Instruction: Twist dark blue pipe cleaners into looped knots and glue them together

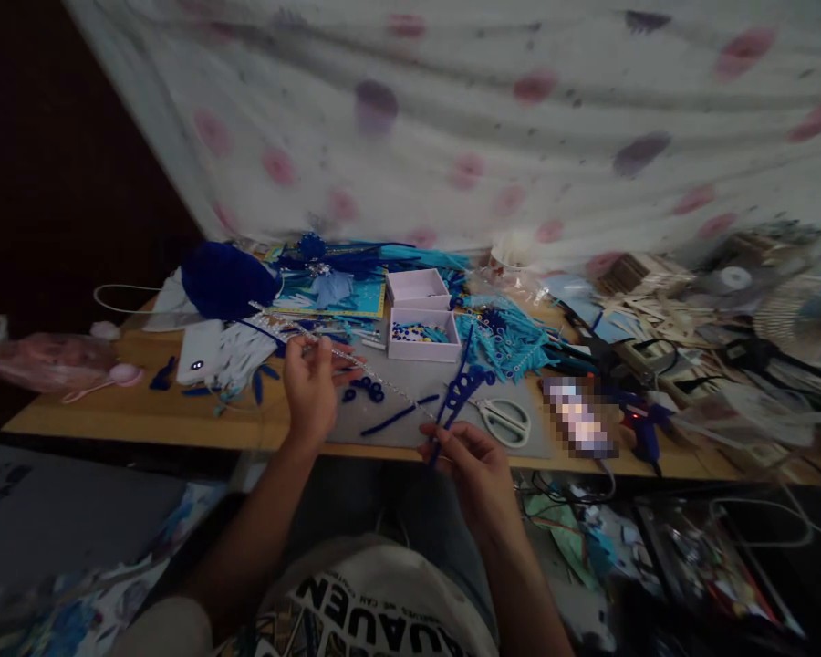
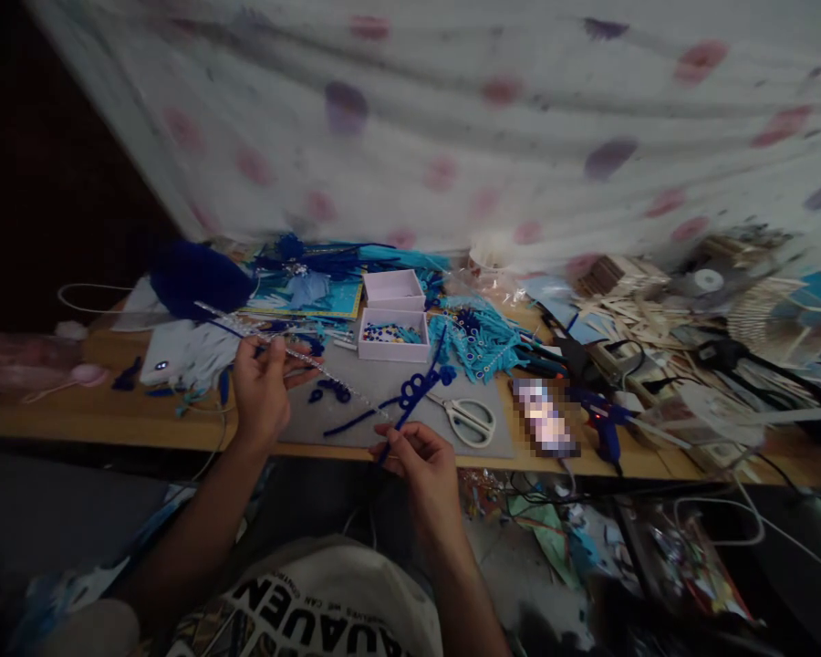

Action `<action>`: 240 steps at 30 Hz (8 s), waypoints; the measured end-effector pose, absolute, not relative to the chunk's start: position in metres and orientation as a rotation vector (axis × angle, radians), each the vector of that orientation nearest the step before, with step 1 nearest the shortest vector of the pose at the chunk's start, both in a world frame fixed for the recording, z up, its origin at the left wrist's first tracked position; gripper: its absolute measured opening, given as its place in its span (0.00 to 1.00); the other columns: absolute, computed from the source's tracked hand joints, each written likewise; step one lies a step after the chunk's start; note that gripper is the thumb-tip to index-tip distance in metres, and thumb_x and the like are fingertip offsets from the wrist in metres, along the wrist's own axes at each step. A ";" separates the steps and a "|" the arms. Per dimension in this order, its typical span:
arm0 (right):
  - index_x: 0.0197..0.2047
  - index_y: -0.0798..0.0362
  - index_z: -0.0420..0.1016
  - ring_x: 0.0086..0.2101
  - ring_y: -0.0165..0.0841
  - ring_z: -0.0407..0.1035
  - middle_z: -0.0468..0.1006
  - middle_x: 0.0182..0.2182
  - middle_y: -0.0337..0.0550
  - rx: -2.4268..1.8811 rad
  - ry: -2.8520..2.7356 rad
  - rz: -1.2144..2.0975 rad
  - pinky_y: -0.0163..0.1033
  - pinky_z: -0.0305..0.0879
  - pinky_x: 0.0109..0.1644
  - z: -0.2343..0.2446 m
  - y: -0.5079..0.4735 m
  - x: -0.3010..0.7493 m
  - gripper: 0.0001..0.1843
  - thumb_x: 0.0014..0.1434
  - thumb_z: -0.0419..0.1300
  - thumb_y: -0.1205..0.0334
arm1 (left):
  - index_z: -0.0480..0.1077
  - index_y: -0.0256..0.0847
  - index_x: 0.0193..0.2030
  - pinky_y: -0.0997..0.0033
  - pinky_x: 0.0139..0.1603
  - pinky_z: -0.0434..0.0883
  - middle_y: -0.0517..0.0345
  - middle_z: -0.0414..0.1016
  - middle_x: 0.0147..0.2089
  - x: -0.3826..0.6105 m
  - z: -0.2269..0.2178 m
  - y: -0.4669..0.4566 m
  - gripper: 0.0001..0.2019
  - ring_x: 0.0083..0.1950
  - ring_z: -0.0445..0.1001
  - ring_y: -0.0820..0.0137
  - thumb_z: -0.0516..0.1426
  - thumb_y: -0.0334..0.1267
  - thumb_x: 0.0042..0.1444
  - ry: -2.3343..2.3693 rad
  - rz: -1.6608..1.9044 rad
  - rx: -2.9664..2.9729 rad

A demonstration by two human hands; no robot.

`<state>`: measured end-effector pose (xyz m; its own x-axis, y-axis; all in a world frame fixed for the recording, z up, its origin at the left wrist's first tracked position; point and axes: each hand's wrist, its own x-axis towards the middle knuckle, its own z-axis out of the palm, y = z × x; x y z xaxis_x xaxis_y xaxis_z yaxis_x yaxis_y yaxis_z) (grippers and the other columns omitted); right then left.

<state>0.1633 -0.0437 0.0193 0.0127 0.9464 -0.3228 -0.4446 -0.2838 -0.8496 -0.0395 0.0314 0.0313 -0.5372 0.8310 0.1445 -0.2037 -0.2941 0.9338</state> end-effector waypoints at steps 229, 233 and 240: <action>0.26 0.56 0.84 0.21 0.25 0.70 0.80 0.22 0.40 -1.145 -0.520 1.549 0.31 0.70 0.27 0.032 -0.015 0.152 0.20 0.33 0.81 0.53 | 0.77 0.39 0.33 0.67 0.38 0.81 0.57 0.83 0.33 0.031 0.002 -0.018 0.11 0.35 0.83 0.66 0.71 0.41 0.48 0.994 1.550 0.771; 0.26 0.56 0.84 0.21 0.26 0.70 0.79 0.21 0.40 -1.144 -0.521 1.559 0.31 0.70 0.27 0.030 -0.017 0.151 0.21 0.34 0.81 0.51 | 0.77 0.38 0.32 0.68 0.38 0.81 0.57 0.83 0.33 0.029 0.002 -0.018 0.11 0.34 0.82 0.67 0.71 0.39 0.47 1.034 1.537 0.813; 0.25 0.54 0.84 0.21 0.28 0.68 0.79 0.22 0.40 -1.135 -0.548 1.505 0.34 0.68 0.26 0.027 -0.019 0.152 0.18 0.39 0.79 0.50 | 0.78 0.39 0.33 0.66 0.38 0.81 0.57 0.82 0.31 0.027 -0.005 -0.026 0.08 0.33 0.83 0.66 0.68 0.40 0.54 1.140 1.685 0.953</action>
<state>0.1522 -0.0190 0.0272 0.0797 0.9316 -0.3546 -0.4850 -0.2745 -0.8303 0.0271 -0.0264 -0.0048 -0.3332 0.9350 0.1212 -0.2357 -0.2071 0.9495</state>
